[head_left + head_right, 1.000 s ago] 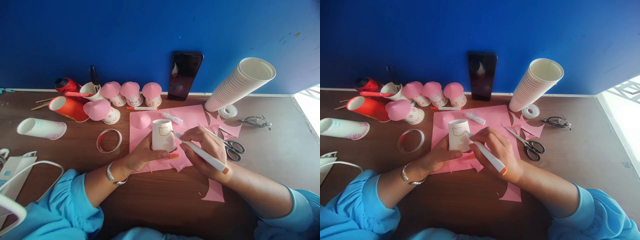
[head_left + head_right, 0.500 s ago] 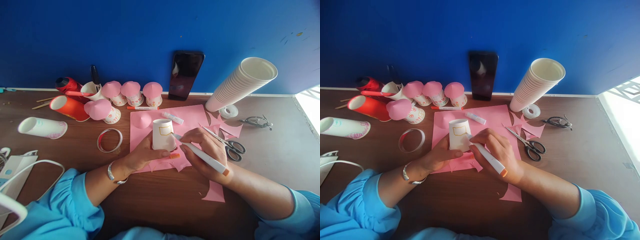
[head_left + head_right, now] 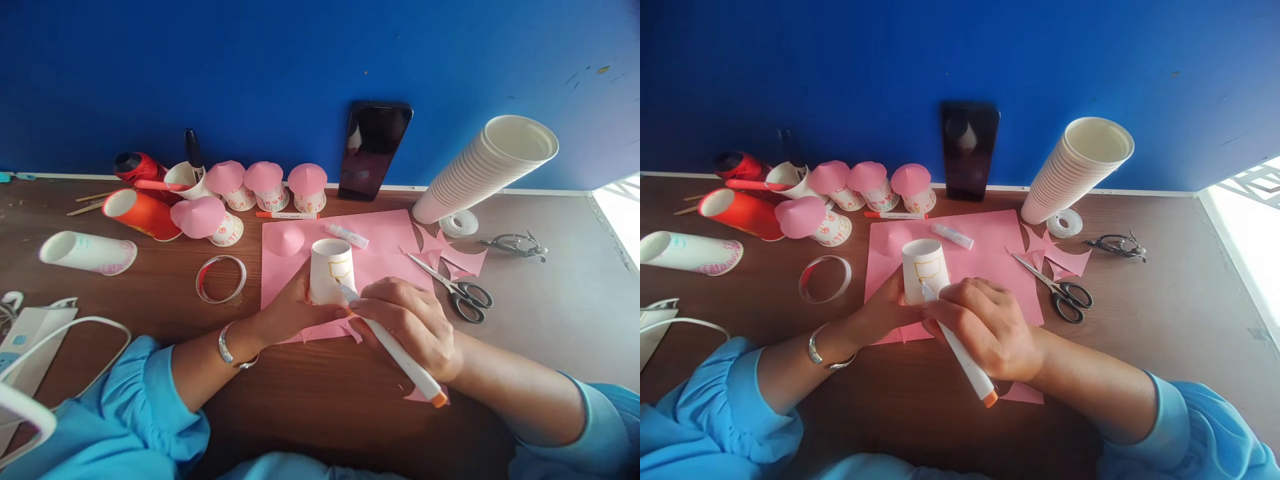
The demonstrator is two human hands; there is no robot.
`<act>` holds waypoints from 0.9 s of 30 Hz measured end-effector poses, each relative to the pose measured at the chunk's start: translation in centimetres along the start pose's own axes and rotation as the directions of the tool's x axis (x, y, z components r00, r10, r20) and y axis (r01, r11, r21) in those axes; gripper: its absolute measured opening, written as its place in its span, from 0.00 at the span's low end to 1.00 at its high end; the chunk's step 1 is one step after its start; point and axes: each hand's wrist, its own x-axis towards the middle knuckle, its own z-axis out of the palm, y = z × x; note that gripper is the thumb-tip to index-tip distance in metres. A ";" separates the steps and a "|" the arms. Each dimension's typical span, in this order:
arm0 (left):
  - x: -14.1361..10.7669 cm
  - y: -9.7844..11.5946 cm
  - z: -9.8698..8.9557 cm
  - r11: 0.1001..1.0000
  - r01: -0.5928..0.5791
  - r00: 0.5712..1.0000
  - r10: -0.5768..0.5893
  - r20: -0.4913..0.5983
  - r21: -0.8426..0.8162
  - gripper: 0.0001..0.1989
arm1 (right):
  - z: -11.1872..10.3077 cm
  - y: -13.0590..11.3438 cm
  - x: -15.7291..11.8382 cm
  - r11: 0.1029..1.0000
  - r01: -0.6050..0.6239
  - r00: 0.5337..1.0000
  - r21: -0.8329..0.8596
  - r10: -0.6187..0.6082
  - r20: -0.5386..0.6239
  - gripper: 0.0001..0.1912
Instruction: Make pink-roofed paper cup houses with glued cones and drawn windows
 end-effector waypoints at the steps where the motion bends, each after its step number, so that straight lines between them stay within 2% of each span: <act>1: 0.0 0.0 0.1 1.000 -0.006 1.000 0.006 0.004 0.002 0.23 | 0.1 0.1 -0.1 1.000 0.003 1.000 -0.002 -0.003 -0.001 0.13; 6: 0.1 -0.6 -0.1 0.998 -0.055 0.998 0.055 0.036 -0.005 0.23 | 0.2 0.1 0.0 1.000 -0.007 1.000 0.008 0.007 0.001 0.13; 14: 0.0 -0.6 0.0 1.000 -0.022 0.999 0.023 0.047 -0.013 0.24 | 0.2 0.2 0.1 0.999 -0.044 0.999 0.000 0.044 0.016 0.19; 20: 0.1 -0.7 -0.2 0.998 -0.061 0.998 0.061 0.014 -0.006 0.26 | -0.1 0.2 0.3 0.997 -0.073 0.997 -0.028 0.073 -0.001 0.14; 27: 0.0 -0.4 -0.1 0.997 -0.049 0.997 0.052 0.053 -0.062 0.25 | -0.4 0.3 0.6 0.992 -0.102 0.995 -0.069 0.101 -0.019 0.08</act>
